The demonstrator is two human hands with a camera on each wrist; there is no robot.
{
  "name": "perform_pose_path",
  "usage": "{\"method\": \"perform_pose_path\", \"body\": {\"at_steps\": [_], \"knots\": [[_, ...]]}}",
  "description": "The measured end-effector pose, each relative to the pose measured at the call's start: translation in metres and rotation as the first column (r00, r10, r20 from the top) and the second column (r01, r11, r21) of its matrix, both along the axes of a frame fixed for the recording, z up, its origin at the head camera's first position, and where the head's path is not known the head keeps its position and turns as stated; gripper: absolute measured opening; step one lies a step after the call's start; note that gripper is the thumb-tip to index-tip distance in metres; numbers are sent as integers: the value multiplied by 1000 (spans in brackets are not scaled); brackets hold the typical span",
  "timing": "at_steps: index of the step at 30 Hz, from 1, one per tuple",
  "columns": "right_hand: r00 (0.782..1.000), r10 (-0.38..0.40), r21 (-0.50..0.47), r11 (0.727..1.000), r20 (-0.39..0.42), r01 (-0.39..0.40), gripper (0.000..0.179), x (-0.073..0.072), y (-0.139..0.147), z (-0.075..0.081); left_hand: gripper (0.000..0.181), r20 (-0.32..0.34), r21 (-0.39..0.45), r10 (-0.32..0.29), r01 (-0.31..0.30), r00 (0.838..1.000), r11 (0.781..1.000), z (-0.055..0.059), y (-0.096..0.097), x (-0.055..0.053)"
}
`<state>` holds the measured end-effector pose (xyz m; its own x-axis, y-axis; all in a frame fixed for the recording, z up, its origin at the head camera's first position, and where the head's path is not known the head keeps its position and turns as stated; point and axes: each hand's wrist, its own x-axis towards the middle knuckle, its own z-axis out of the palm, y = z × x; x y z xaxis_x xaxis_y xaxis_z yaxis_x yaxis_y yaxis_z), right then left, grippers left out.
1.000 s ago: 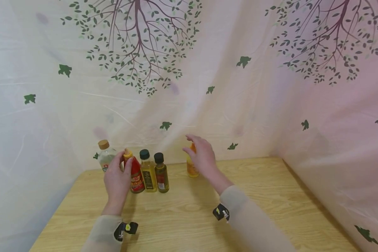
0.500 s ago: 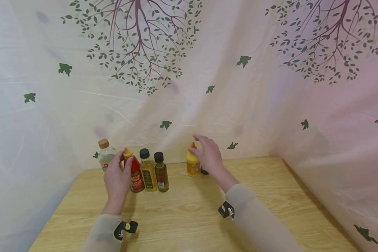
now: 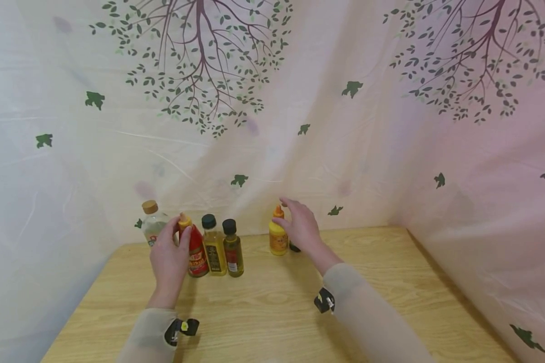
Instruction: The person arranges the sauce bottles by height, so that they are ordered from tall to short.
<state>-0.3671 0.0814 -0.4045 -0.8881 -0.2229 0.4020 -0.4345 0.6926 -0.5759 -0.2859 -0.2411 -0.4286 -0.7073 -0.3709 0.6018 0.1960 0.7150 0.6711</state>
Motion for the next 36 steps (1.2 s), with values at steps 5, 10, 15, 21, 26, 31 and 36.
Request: {"method": "perform_pose_path", "body": {"at_steps": [5,10,15,21,26,31,36], "knots": [[1000,7,16,1000,23,-7,69,-4,0,-4,41,1,3,-1,1,1000,1000,-1,0,-1],[999,5,9,1000,33,-5,70,-4,0,-5,42,11,7,-1,1,1000,1000,0,0,0],[999,2,6,1000,34,-2,69,-4,-1,-6,42,19,15,0,0,1000,1000,0,0,0],[1000,-1,11,1000,21,1,66,-6,-2,-9,42,18,18,-2,1,1000,1000,0,0,-1],[1000,-1,16,1000,1,1,64,-6,-3,-11,42,10,10,-3,3,1000,1000,0,0,0],[1000,-4,12,1000,-7,4,62,-7,-3,-12,42,3,6,-4,4,1000,1000,0,0,0],[1000,-7,22,1000,-23,8,59,-8,-3,-13,41,2,7,-5,5,1000,1000,1,0,0]]}}
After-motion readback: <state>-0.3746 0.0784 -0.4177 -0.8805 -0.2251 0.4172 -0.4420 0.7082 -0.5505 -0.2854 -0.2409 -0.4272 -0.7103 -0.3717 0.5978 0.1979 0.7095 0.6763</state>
